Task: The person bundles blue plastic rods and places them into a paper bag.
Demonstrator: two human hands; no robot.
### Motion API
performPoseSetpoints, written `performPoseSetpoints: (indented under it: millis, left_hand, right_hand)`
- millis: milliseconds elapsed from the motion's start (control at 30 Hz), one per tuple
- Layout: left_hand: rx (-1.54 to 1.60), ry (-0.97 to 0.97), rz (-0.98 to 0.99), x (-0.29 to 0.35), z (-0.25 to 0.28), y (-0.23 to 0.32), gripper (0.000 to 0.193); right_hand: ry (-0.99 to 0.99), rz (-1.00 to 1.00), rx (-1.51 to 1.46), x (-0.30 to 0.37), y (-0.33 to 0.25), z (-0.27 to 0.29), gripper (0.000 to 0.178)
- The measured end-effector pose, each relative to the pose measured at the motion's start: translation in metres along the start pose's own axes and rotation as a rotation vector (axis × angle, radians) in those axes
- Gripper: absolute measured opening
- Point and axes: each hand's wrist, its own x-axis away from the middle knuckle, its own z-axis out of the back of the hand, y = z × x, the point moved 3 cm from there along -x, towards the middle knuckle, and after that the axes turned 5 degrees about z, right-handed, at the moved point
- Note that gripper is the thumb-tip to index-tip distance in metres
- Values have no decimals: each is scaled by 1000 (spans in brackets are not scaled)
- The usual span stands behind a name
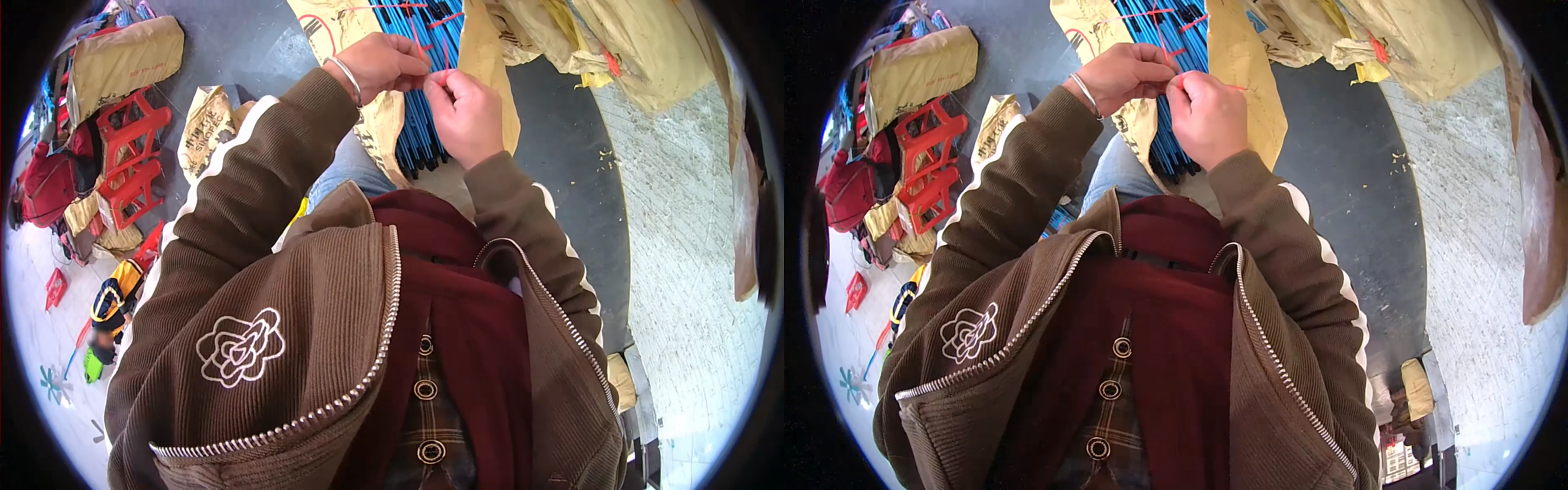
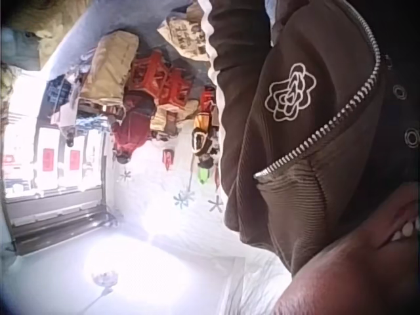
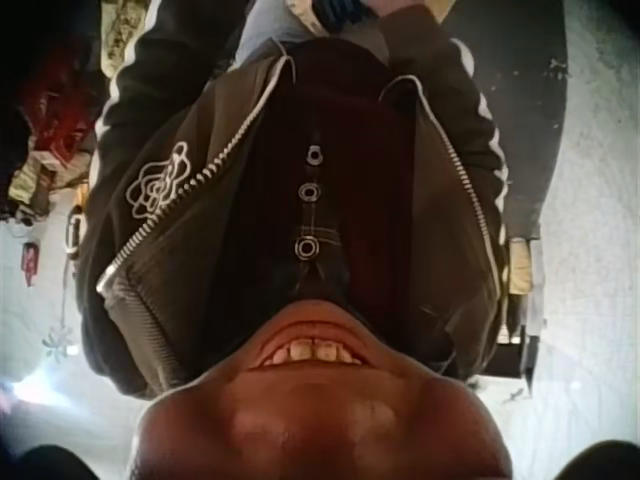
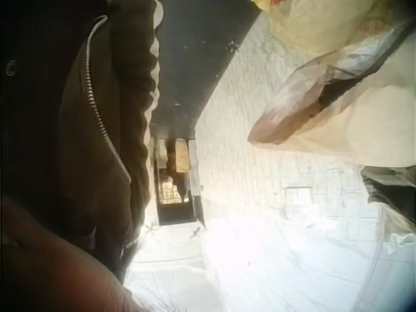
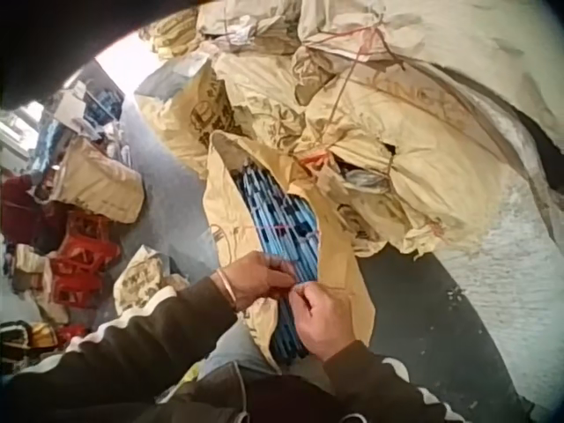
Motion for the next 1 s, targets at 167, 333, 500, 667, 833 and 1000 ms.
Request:
performPoseSetpoints:
  millis: [167,333,500,667,833,1000]
  left_hand:
    - [-35,7,3,8,-6,-1,8]
    - [-48,118,50,13,-4,-8,12]
    - [-38,124,-68,15,7,-15,18]
    - [-159,277,-371,13,8,-11,15]
    - [9,193,-5,-10,9,-19,40]
    - [-416,287,-250,-41,61,-41,17]
  right_hand:
    - [-85,202,97,-2,-2,9,11]
    - [-304,300,61,-9,-5,9,10]
    - [-108,53,-191,-27,29,-5,12]
    - [-327,159,198,-37,17,-23,15]
    - [-9,293,72,-28,86,-66,15]
    - [-116,-119,519,-53,93,-98,24]
